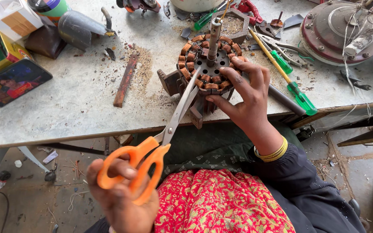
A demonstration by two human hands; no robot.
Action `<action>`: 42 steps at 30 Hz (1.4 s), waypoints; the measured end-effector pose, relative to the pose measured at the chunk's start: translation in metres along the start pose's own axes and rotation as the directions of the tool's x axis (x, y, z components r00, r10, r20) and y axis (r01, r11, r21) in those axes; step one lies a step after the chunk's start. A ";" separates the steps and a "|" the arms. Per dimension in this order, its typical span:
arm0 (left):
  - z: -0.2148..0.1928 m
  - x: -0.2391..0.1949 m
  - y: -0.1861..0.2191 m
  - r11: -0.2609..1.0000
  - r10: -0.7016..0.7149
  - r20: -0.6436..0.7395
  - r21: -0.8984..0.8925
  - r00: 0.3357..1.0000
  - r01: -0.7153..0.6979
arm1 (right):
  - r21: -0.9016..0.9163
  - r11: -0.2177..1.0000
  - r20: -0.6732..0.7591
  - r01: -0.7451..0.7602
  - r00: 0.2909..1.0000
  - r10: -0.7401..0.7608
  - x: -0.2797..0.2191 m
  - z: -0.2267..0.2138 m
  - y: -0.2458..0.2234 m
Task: The person uses orange-handled shears to press into the slots of a copper-wound motor stator while striking the shears with a hammer. The person repeatedly repositions the shears and hammers them to adjust the windings.
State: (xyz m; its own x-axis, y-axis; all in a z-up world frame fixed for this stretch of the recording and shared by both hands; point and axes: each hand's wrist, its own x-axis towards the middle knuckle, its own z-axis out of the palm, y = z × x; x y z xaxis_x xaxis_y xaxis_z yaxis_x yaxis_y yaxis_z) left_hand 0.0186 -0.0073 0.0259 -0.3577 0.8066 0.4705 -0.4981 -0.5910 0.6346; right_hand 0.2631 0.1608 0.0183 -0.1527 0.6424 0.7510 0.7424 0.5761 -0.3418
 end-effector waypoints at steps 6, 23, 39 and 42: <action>0.009 -0.012 -0.013 0.976 0.102 0.035 0.192 0.994 -0.107 | 0.018 1.000 0.005 -0.011 1.000 0.011 0.000 0.000 0.000; -0.039 0.042 -0.002 0.981 0.044 0.274 0.169 0.961 -0.093 | 0.036 0.999 -0.033 0.001 0.999 0.000 0.001 0.001 -0.002; -0.041 0.046 -0.003 0.835 0.215 0.221 0.464 0.951 -0.296 | 0.151 0.988 0.066 0.004 0.998 -0.014 -0.010 -0.018 0.002; -0.038 0.048 -0.004 0.824 0.231 0.222 0.473 0.947 -0.312 | 0.024 0.996 0.093 -0.081 0.993 0.078 -0.022 -0.033 0.019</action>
State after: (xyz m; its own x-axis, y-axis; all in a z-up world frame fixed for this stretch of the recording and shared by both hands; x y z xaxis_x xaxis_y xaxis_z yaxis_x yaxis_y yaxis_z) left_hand -0.0272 0.0342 0.0229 -0.2784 0.6256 0.7288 0.0754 -0.7422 0.6660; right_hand 0.3024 0.1411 0.0142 -0.1539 0.7296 0.6663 0.7366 0.5342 -0.4148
